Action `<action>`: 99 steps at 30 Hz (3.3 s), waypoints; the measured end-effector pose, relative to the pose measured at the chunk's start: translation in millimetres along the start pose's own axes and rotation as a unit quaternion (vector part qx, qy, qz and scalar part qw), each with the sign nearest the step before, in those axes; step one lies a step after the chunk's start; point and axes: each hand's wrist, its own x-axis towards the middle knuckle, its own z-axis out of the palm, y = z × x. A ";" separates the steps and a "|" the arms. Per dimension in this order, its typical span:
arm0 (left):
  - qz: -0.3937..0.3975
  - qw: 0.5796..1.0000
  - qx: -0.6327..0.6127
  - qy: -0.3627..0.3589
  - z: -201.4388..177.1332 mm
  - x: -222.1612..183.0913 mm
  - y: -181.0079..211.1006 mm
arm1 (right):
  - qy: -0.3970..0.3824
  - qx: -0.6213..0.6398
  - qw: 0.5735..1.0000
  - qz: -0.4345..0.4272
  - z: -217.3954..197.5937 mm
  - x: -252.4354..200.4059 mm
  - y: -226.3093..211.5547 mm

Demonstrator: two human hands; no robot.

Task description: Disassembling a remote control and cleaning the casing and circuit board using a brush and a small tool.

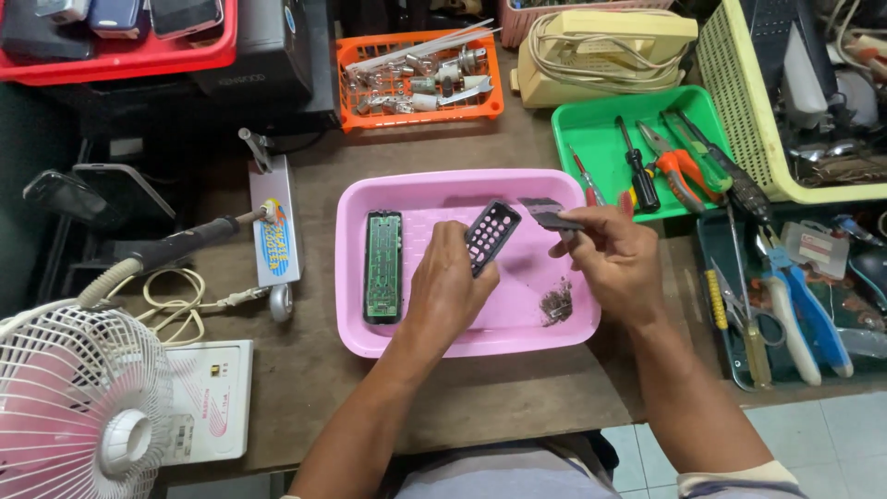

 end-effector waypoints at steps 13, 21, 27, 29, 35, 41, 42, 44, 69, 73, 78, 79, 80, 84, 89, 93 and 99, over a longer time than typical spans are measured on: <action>-0.135 0.733 -0.656 -0.117 -9.7 -10.5 36.2 | -0.074 -0.105 0.984 -0.123 11.0 -6.1 -27.4; -0.137 0.721 -0.674 -0.089 -7.3 -12.8 31.6 | -0.178 -0.145 0.951 -0.207 20.3 1.3 -43.1; -0.115 0.786 -0.605 -0.057 -30.7 -15.5 48.5 | -0.197 -0.205 0.933 -0.221 21.9 1.0 -48.2; -0.112 0.799 -0.588 -0.062 -25.5 -12.9 43.1 | -0.211 -0.203 0.932 -0.215 19.4 2.4 -49.4; -0.091 0.835 -0.538 -0.071 -21.7 -15.4 44.4 | -0.173 -0.136 0.966 -0.139 8.1 -1.7 -31.6; -0.045 0.854 -0.505 -0.118 -15.6 -21.8 46.6 | -0.017 -0.130 0.990 -0.059 5.2 2.6 -12.4; -0.017 0.884 -0.452 -0.115 -18.9 -24.3 52.1 | -0.012 -0.109 0.993 -0.044 4.6 3.5 -11.6; 0.012 0.900 -0.422 -0.107 -19.7 -26.8 55.4 | -0.021 -0.083 0.996 -0.028 4.2 1.9 -10.3; 0.121 0.921 -0.369 -0.005 -1.4 -30.7 48.7 | -0.089 -0.011 0.992 -0.086 5.5 -2.5 -16.4; 0.113 0.918 -0.379 0.015 -10.6 -31.7 62.1 | -0.092 -0.013 0.992 -0.083 7.8 -2.9 -19.7; 0.109 0.920 -0.375 0.003 -7.2 -29.6 55.3 | -0.084 -0.011 0.993 -0.076 10.2 -3.3 -18.4; 0.109 0.920 -0.375 0.004 -6.1 -29.7 53.7 | -0.084 -0.011 0.993 -0.076 10.5 -3.6 -18.5; 0.109 0.922 -0.372 -0.001 -5.0 -29.8 52.1 | -0.083 -0.012 0.994 -0.071 10.7 -3.8 -18.6; 0.105 0.925 -0.365 -0.003 -7.6 -30.1 50.9 | -0.079 -0.017 0.995 -0.063 10.6 -5.6 -17.0; 0.102 0.926 -0.364 -0.001 -6.1 -30.0 52.5 | -0.080 -0.014 0.995 -0.053 11.0 -7.7 -17.5; 0.097 0.925 -0.367 0.008 -2.6 -30.7 51.4 | -0.077 -0.015 0.996 -0.041 9.9 -10.1 -12.3; 0.095 0.927 -0.361 0.015 -3.3 -29.8 51.4 | -0.064 -0.018 0.997 -0.025 13.2 -11.6 -17.6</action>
